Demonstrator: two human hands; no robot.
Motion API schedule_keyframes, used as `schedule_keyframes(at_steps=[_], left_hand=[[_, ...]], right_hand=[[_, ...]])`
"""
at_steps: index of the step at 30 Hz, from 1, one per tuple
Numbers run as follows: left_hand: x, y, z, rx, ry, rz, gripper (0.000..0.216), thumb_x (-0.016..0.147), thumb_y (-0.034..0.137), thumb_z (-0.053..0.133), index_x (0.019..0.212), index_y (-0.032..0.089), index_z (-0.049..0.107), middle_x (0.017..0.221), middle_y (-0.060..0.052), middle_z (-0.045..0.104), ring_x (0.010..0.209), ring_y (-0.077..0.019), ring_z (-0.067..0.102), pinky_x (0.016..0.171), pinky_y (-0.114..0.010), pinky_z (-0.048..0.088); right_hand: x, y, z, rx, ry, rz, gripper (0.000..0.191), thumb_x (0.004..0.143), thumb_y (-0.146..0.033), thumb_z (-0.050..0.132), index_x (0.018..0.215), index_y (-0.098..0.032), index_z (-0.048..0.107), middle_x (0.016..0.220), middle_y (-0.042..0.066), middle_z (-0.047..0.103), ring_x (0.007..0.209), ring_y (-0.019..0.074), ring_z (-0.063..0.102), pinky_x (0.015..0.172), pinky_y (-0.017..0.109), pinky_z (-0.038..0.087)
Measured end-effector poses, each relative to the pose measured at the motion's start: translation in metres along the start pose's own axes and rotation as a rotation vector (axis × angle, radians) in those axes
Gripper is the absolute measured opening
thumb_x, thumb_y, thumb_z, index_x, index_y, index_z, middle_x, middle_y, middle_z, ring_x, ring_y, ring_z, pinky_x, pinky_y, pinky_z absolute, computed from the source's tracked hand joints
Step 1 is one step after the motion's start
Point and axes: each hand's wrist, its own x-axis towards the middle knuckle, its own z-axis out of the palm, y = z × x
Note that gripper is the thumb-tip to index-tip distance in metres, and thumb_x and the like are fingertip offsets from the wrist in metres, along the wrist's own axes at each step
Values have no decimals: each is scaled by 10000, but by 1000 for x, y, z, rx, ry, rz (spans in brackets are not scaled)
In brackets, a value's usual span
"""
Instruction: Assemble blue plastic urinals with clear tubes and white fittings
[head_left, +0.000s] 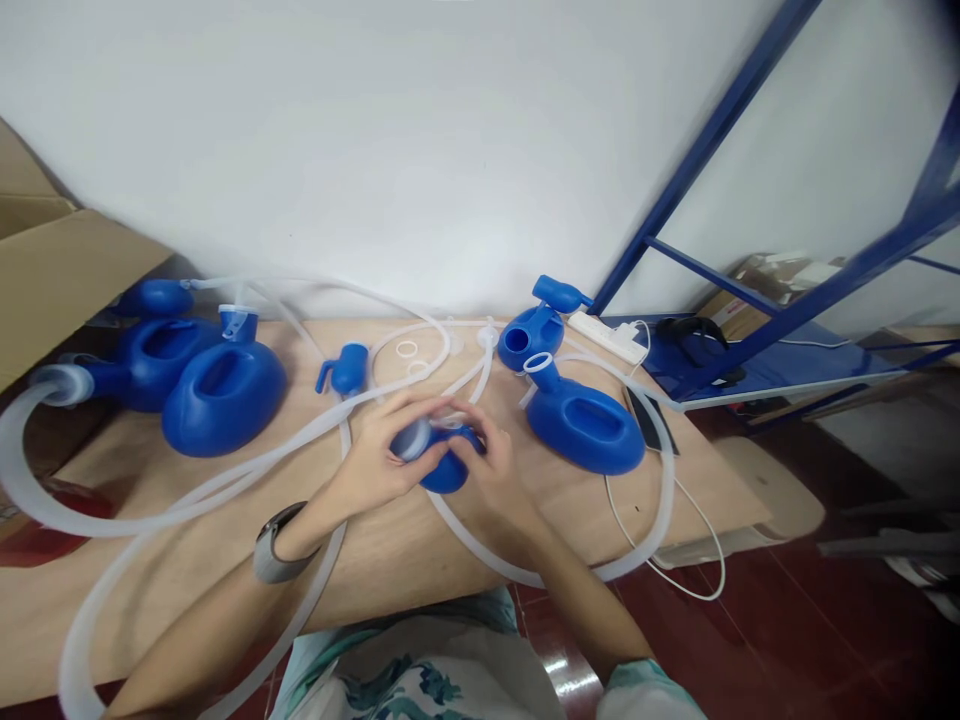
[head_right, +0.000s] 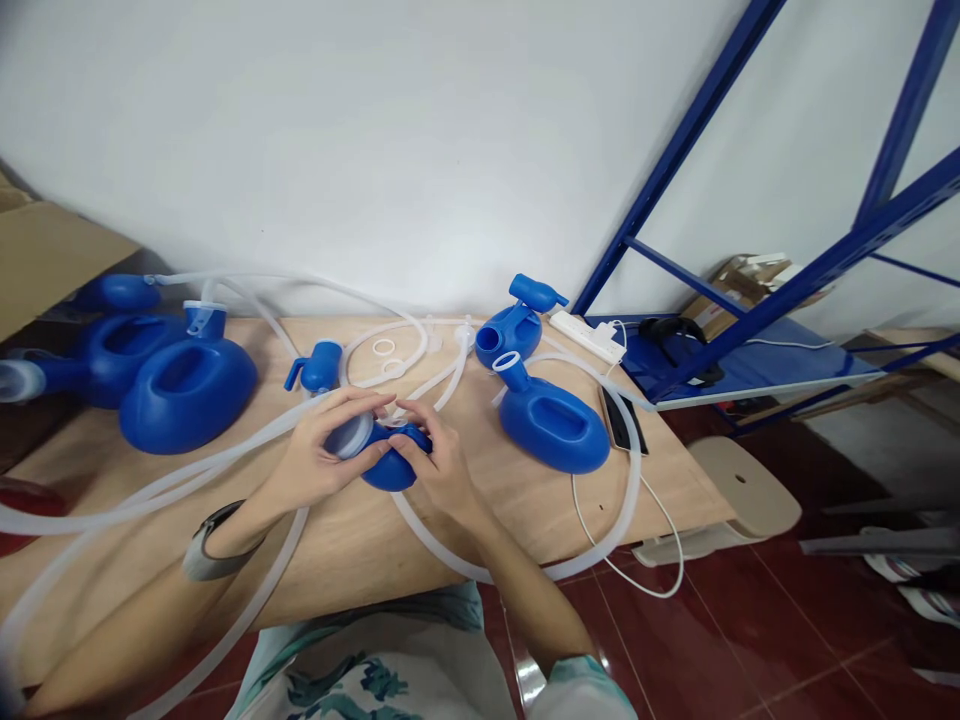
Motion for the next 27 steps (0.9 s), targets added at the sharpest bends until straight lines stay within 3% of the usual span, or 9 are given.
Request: schedule_keyframes(at_steps=[4,10,16,20,27], left_hand=[[1,1,-2,9,-12,1,330,908,166,741,1230,230,755,1145,-76,749,1044,-208,729,937,-320,590],[2,1,-3,-18,-10,12,242,902,160,749,1135,222,763,1095,-57,783,1000,-180,749,929,-288,585],[-1,2,-3,28,9,-33,312,869,190,762,1177,204,712,1044,-58,814,939,-202,783,872,-293,604],[-1,3,-2,4,8,-24,306,867,166,747,1167,203,700,1022,-47,822,915,-190,792,879,-280,610],[-1,4,-2,2,8,-23,283,867,169,723,1147,197,701,1005,-56,821,903,-199,793,861,-301,624]], right_hand=[[-2,2,0,-26,104,-34,284,956,-381,731,1217,-281,687,998,13,800,893,191,767,822,315,606],[0,-2,0,-72,113,-141,79,966,-341,725,992,-266,721,979,12,809,883,185,773,826,319,612],[0,6,2,-50,186,-191,154,910,-359,805,957,-275,685,910,-12,792,825,179,780,759,302,618],[0,4,2,-38,190,-195,226,901,-373,816,1086,-284,721,1005,12,813,863,190,790,811,320,643],[1,-5,-2,-95,103,-191,94,940,-359,776,966,-273,748,1004,18,834,917,210,798,865,345,639]])
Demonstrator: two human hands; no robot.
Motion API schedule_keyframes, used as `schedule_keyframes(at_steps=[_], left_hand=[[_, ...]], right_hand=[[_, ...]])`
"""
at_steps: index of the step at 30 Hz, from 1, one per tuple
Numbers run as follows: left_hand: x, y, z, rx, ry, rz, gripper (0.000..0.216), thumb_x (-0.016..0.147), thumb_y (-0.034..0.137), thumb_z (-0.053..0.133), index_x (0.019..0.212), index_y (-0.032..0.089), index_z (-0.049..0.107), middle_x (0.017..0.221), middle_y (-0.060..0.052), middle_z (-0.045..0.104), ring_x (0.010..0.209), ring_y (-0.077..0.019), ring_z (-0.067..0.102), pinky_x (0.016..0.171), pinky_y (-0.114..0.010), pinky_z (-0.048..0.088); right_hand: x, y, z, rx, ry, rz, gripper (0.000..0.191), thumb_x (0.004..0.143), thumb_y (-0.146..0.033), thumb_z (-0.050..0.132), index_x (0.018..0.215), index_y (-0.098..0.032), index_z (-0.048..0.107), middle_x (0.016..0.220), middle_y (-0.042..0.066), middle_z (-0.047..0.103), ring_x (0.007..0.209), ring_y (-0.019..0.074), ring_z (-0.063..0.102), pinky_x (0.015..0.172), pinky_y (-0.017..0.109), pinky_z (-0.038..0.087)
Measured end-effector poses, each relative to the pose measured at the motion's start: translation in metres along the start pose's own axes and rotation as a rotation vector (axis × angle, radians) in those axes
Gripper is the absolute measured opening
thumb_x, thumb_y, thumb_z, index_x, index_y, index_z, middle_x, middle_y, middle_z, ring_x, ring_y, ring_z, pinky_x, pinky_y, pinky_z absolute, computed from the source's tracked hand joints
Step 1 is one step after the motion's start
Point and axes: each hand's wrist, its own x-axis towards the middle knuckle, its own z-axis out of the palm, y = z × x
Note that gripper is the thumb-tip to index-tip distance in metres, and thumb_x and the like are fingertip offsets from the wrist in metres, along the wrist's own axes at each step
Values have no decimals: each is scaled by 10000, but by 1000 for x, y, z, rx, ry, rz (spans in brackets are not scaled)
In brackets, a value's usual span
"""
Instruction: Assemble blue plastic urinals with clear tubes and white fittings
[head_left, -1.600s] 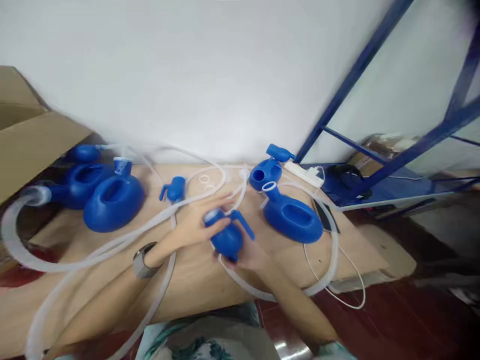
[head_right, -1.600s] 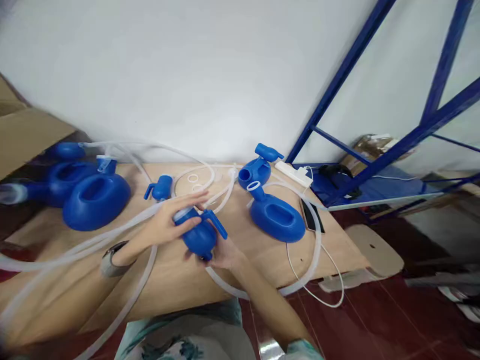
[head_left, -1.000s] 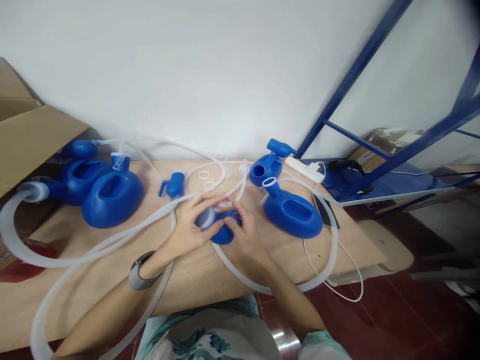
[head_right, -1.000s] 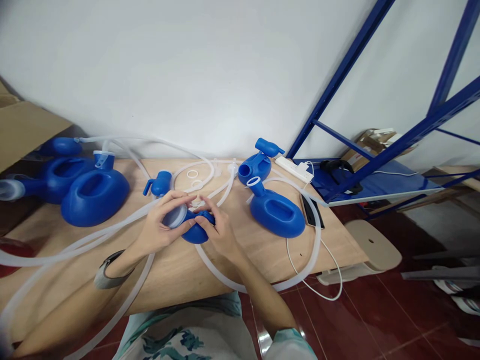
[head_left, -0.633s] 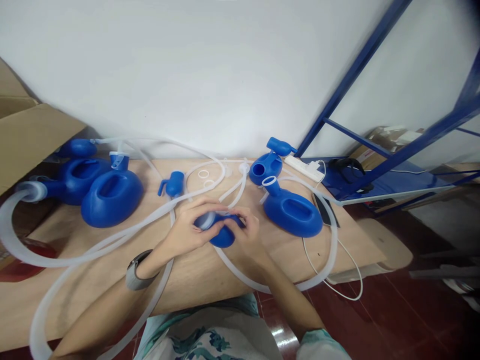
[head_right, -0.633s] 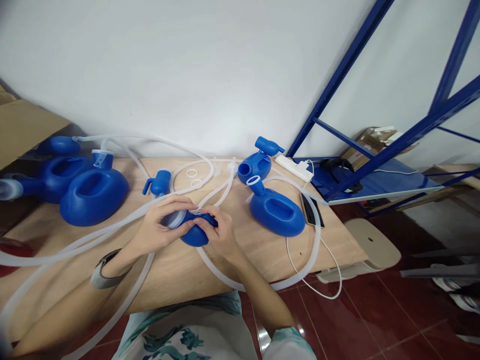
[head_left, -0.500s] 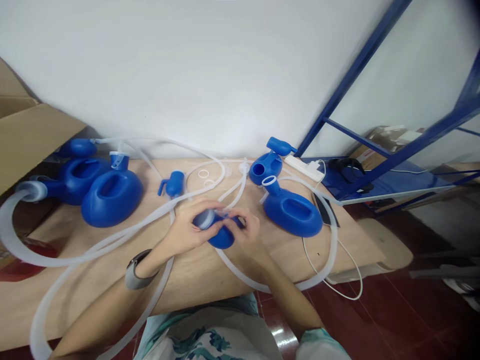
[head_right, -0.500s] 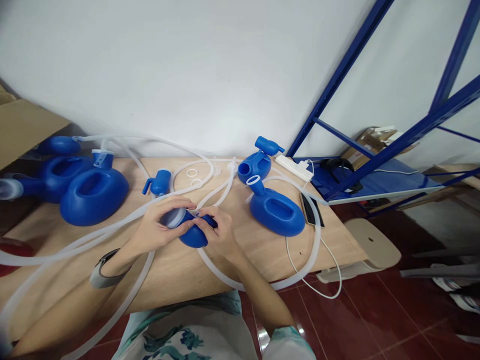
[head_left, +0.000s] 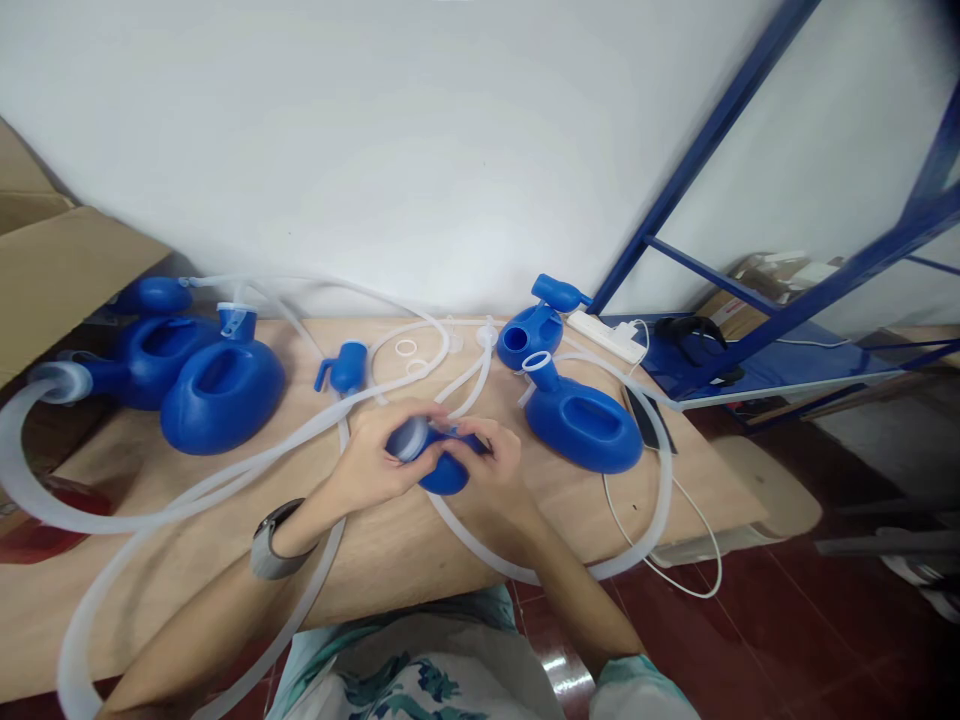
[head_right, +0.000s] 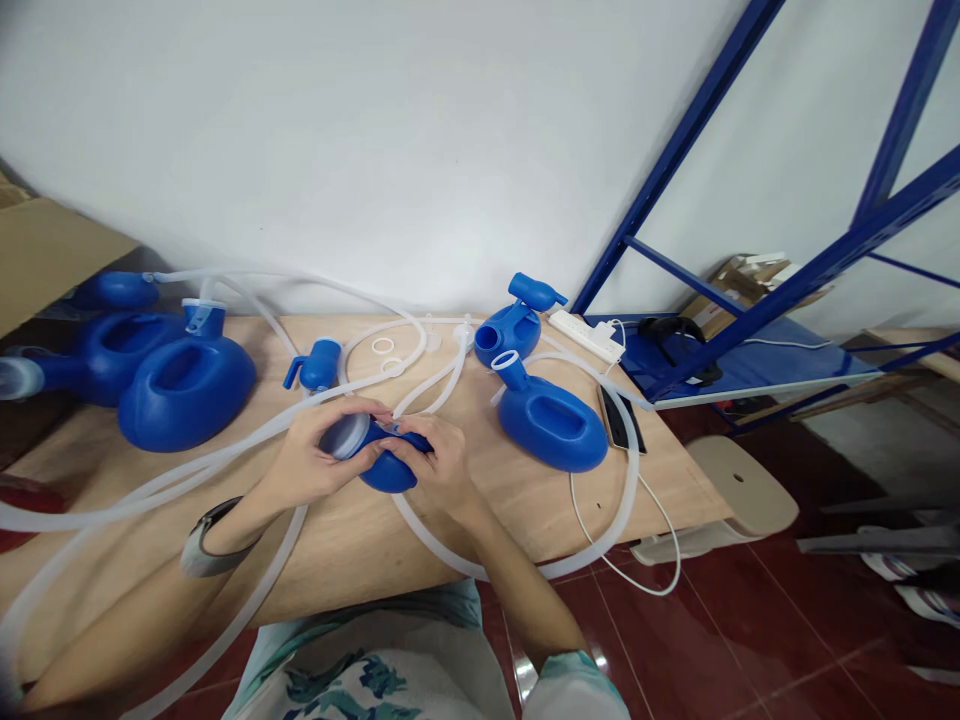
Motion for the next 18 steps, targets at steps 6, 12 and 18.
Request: schedule_keyframes(at_steps=[6,12,18], left_hand=[[1,1,2,22,2,-1,179,884,178,690,1055,200,735,992,-62,819,906,-207,787,852,-320,624],[3,5,4,38,7,110,194,886,126,658,1029,214,755,978,-50,816,913,-197,781,854,-310,620],[4,7,5,117,42,72,169,833,143,675,990,207,679,903,-28,795,824,-179,775,763,-273,603]], right_hand=[[0,5,-1,-41,-56,-37,79,963,-360,745,997,-289,742,989,16,819,900,208,782,848,354,632],[-3,13,0,-80,-8,-84,143,953,-430,750,950,-291,718,989,24,837,871,216,800,796,363,653],[-5,12,1,-70,34,-162,106,969,-385,746,949,-288,708,998,18,842,855,200,807,767,345,658]])
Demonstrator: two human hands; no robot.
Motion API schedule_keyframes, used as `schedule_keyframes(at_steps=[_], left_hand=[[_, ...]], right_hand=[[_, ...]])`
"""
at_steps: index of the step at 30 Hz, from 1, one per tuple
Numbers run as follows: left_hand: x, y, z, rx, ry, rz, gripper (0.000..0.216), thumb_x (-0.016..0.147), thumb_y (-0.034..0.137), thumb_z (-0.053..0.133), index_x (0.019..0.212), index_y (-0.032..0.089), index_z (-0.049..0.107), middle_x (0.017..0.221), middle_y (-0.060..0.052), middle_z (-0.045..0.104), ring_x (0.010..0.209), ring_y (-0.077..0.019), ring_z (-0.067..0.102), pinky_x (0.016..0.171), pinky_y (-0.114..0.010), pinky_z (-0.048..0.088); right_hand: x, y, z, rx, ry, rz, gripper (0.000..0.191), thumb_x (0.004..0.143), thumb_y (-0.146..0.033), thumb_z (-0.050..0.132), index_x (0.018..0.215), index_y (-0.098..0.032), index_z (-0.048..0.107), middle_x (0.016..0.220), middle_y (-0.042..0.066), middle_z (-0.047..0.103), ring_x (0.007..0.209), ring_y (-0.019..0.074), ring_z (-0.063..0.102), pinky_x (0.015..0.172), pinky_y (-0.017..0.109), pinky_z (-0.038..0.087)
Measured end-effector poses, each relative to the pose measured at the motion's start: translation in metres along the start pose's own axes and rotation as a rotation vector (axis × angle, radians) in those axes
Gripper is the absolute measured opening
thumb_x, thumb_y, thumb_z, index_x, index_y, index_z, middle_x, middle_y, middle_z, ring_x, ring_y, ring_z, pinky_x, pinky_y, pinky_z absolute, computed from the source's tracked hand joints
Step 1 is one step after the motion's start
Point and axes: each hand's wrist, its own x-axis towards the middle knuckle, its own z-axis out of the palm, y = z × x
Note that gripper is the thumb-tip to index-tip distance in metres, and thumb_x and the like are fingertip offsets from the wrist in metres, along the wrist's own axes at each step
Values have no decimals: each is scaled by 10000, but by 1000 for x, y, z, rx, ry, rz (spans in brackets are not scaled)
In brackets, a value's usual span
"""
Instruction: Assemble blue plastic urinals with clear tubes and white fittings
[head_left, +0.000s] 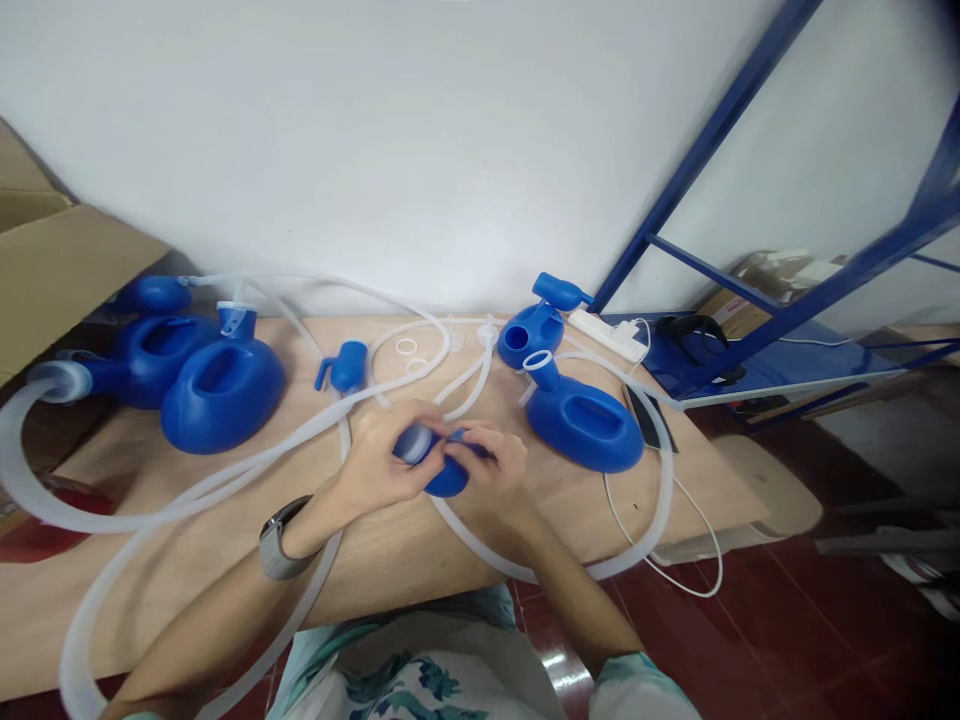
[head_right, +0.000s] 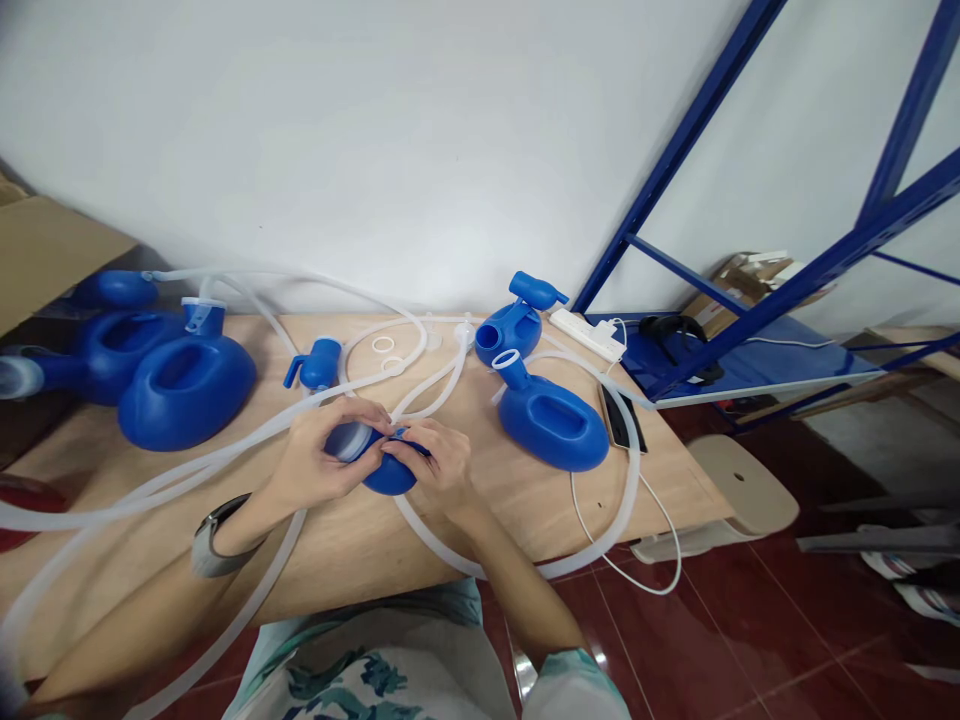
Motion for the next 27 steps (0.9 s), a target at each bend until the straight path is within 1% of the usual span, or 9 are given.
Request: schedule_keyframes(at_steps=[6,10,13,15,18,21,23,25,27], left_hand=[[0,-4,-1,-35,-31,-28,159,835,147,670,979,213,650,901,-34,786,814,-180,770,767,-282,604],[-3,-11,-2,-84,-82,-37,160,888,165,681,1043,205,693,998,-67,803,942,-212,786,861,-313,620],[-7,-19,-3,-73,-186,-71,306,932,232,685,1237,211,703,1222,-112,787,1136,-260,758,988,-384,610],[-9,-29,-8,-47,-280,-110,409,954,302,684,1358,237,670,1432,-123,694,1322,-290,668,1105,-446,554],[-8,-59,-27,55,-287,-227,444,972,407,653,1381,234,656,1492,-118,651,1386,-307,613,1192,-481,474],[-3,-107,-53,303,-239,-469,525,946,479,633,1371,171,648,1433,-155,684,1312,-351,655,1160,-473,487],[0,-141,-67,492,-280,-665,623,931,520,619,1419,133,607,1469,-195,648,1343,-391,626,1154,-480,473],[2,-169,-74,578,-335,-839,693,927,569,605,1446,110,573,1448,-228,651,1347,-413,618,1120,-470,486],[1,-187,-72,595,-361,-913,741,911,593,622,1453,91,556,1411,-257,664,1313,-427,637,1078,-464,502]], right_hand=[[0,-1,1,-13,-22,69,177,951,-424,758,864,-281,700,951,28,835,824,211,798,768,361,657],[1,2,-1,6,-25,81,121,961,-407,746,924,-293,729,965,26,826,845,216,787,796,375,647],[4,9,-10,-68,-180,86,160,1025,-408,653,981,-296,758,986,28,811,897,213,773,840,364,621],[7,21,-20,-195,-313,83,205,1057,-412,604,1029,-290,766,1000,28,804,905,201,764,834,325,588],[13,44,-37,-484,-440,121,228,1077,-416,579,1072,-281,763,1027,34,804,868,193,754,746,282,526],[16,65,-47,-723,-590,112,216,1089,-363,563,1093,-254,750,1051,64,799,879,208,747,705,283,476],[16,71,-47,-805,-689,60,189,1087,-307,565,1091,-233,739,1049,84,790,917,224,742,737,297,472],[17,71,-44,-834,-737,30,163,1079,-278,576,1095,-225,730,1055,90,782,957,237,737,785,312,481],[18,69,-42,-819,-738,51,157,1069,-298,600,1146,-228,717,1097,93,778,997,245,733,829,327,497]])
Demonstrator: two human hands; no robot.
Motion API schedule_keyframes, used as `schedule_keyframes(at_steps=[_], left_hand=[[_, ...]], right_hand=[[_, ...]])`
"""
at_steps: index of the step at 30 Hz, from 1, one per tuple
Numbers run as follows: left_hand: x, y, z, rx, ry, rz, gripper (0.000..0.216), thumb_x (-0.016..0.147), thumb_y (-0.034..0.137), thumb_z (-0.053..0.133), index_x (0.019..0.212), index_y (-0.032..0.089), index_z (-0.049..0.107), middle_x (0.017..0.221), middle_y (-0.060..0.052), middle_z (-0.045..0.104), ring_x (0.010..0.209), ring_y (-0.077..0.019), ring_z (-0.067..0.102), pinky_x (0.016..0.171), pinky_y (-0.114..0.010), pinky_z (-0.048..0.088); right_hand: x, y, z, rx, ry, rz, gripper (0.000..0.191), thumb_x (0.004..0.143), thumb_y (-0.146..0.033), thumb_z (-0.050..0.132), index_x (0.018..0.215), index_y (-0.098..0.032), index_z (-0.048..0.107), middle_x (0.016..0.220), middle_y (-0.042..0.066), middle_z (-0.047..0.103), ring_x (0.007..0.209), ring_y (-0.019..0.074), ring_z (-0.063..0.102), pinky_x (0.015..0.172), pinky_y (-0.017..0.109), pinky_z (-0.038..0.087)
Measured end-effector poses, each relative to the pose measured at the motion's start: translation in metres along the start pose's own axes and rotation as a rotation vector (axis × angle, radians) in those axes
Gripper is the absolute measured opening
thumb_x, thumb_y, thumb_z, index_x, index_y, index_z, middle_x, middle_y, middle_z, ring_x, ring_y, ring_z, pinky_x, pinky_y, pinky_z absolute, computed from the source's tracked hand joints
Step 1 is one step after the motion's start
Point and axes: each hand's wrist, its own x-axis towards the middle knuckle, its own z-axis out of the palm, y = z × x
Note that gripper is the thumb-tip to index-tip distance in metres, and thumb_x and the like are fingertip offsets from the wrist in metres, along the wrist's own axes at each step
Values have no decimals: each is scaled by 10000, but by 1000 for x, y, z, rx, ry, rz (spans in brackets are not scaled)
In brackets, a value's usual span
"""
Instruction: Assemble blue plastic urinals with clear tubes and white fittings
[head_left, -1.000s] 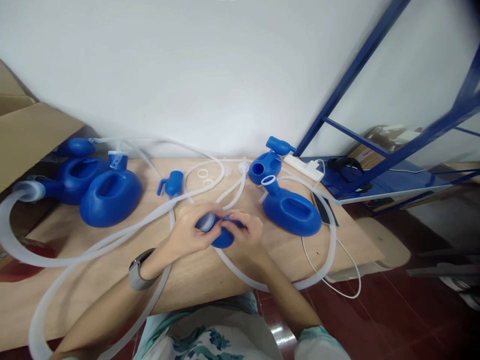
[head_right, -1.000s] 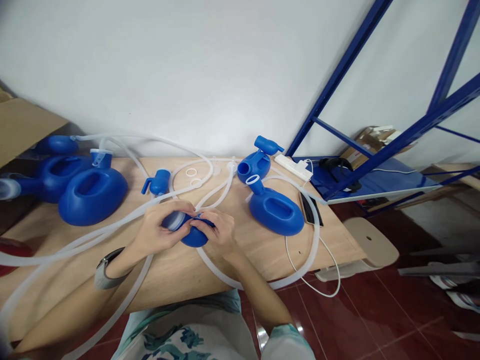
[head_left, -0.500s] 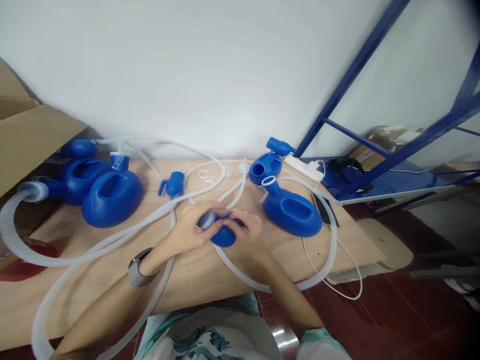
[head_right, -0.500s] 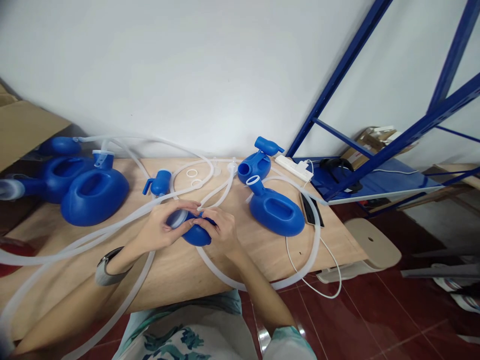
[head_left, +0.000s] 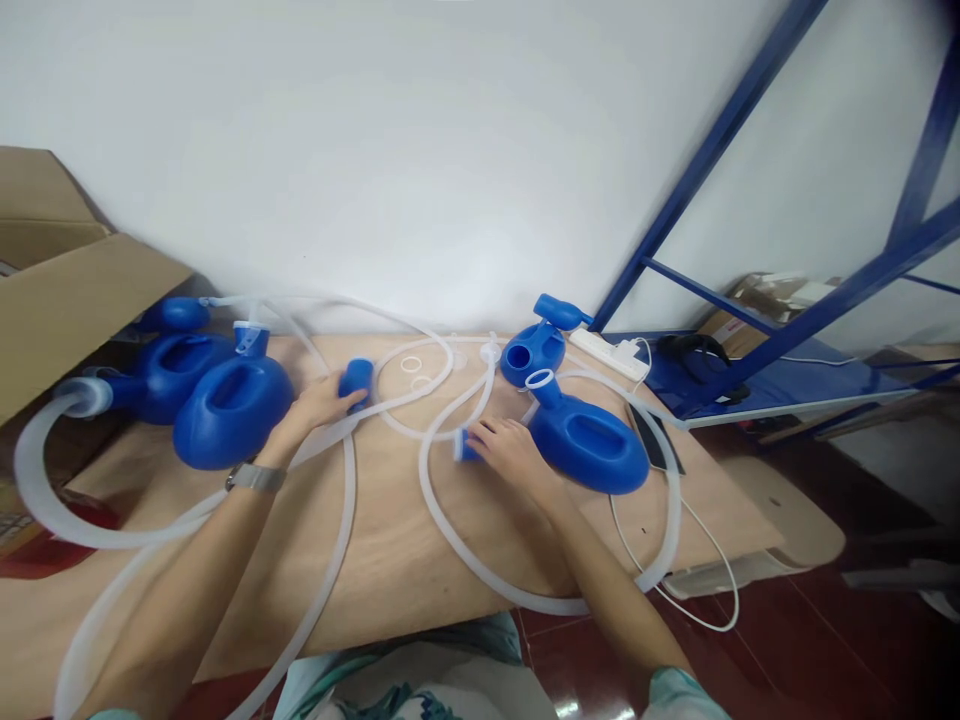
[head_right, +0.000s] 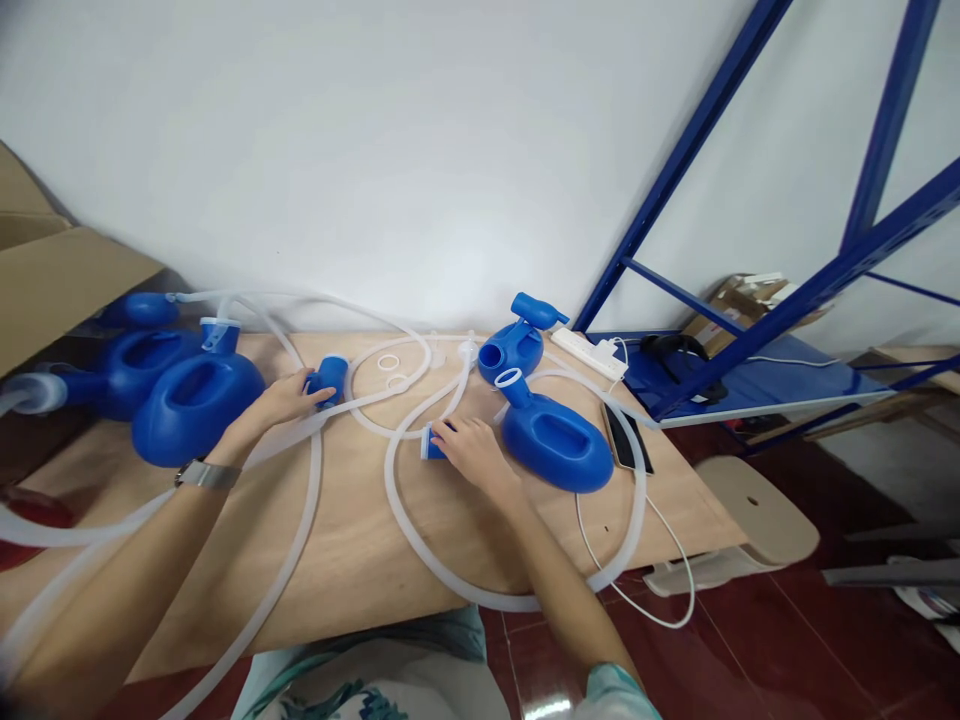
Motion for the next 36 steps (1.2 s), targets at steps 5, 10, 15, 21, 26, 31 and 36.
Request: schedule_keyframes(at_steps=[5,10,15,21,26,31,36], left_hand=[[9,1,25,-12,74,-27,834,880,562,680,1516,65,465,1358,-274,686,1254,-424,667,1044,-450,505],[8,-4,28,-85,176,-38,764,919,526,661,1518,95,467,1353,-232,700,1217,-377,693,1004,-422,536],[7,-26,17,-132,207,-20,835,896,572,702,1563,141,446,1409,-200,681,1257,-370,682,1053,-425,527],[6,-39,12,9,161,-34,795,953,554,636,1585,122,419,1400,-239,668,1265,-428,668,1013,-464,538],[0,-35,12,138,192,-114,819,998,564,513,1640,97,315,1449,-346,549,1202,-559,648,933,-625,530],[2,-28,8,276,210,-68,707,1035,530,437,1621,142,360,1432,-309,551,1189,-528,636,892,-607,536],[6,-10,7,415,320,25,515,1031,339,438,1480,103,526,1402,-305,570,1224,-493,585,893,-559,516]], right_hand=[[8,4,-10,72,-37,27,319,1053,-386,628,1323,-221,672,1195,125,764,1138,287,715,954,388,522],[14,20,-16,128,-183,149,337,1078,-437,559,1297,-225,703,1229,124,772,1112,304,748,908,373,550],[12,35,-10,451,-214,198,362,1102,-466,474,1182,-253,756,1223,77,794,1136,265,744,980,378,558],[9,39,6,636,-141,240,476,1120,-497,365,1198,-226,748,1248,99,759,1177,246,707,1093,447,537],[-11,40,-18,454,-40,154,539,1074,-600,446,1472,-279,619,1565,116,545,1517,295,449,1255,525,390],[-44,73,-61,62,336,233,520,1053,-550,520,1465,-250,620,1577,148,531,1503,361,434,1255,578,362],[-73,120,-66,-93,254,518,519,993,-578,600,1370,-228,675,1379,147,711,1316,405,619,1106,590,479]])
